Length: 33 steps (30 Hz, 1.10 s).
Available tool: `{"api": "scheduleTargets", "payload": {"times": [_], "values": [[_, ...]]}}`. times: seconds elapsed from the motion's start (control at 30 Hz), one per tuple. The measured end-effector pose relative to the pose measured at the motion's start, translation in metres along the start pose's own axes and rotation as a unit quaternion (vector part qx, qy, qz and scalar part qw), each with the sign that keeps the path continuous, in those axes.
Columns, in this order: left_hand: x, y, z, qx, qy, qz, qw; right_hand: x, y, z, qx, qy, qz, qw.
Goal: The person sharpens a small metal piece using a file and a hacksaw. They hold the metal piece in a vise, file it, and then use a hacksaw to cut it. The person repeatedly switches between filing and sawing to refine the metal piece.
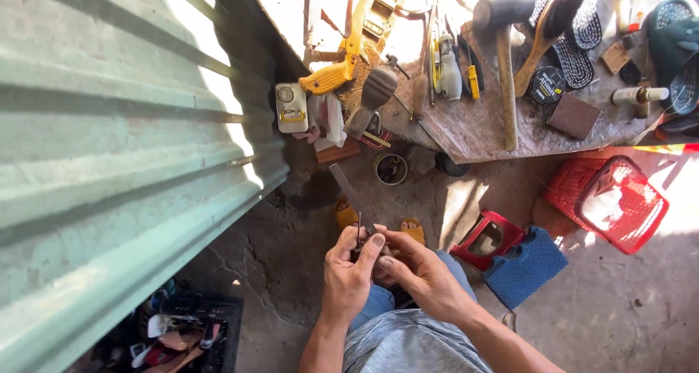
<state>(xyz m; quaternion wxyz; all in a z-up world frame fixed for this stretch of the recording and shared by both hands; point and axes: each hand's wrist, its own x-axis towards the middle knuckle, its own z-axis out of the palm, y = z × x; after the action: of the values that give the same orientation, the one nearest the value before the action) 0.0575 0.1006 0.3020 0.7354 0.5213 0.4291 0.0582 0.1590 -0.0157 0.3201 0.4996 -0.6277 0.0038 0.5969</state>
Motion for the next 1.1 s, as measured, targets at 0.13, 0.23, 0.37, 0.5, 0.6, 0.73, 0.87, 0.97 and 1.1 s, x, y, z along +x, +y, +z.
{"api": "scheduleTargets", "payload": {"times": [0.13, 0.23, 0.37, 0.5, 0.6, 0.73, 0.87, 0.97, 1.1], "values": [[0.022, 0.017, 0.001, 0.061, -0.019, 0.058, 0.996, 0.011, -0.013, 0.002, -0.118, 0.067, -0.037, 0.99], [0.04, 0.027, 0.002, 0.118, 0.061, 0.006, 0.991, 0.029, -0.019, -0.01, -0.147, 0.166, -0.087, 0.971], [0.073, 0.026, 0.008, 0.033, 0.072, 0.059, 0.995, 0.076, -0.022, -0.031, -0.018, 0.19, -0.246, 0.95], [0.097, 0.04, 0.028, -0.001, 0.055, 0.106, 0.993, 0.112, -0.055, -0.049, -0.226, 0.23, -0.228, 0.919], [0.109, 0.054, 0.051, -0.022, 0.051, 0.114, 0.992, 0.121, -0.063, -0.047, -0.195, 0.229, -0.245, 0.922], [0.122, 0.047, 0.084, -0.101, 0.135, 0.077, 0.983, 0.115, -0.059, -0.059, -0.104, 0.154, -0.256, 0.949], [0.128, 0.037, 0.099, -0.09, 0.165, 0.066, 0.98, 0.112, -0.049, -0.071, -0.065, 0.101, -0.24, 0.963], [0.133, 0.032, 0.108, -0.082, 0.175, 0.076, 0.978, 0.112, -0.054, -0.076, -0.084, 0.071, -0.288, 0.951], [0.136, 0.03, 0.113, -0.189, 0.166, 0.05, 0.967, 0.119, -0.028, -0.092, -0.006, 0.029, -0.252, 0.967]]}}
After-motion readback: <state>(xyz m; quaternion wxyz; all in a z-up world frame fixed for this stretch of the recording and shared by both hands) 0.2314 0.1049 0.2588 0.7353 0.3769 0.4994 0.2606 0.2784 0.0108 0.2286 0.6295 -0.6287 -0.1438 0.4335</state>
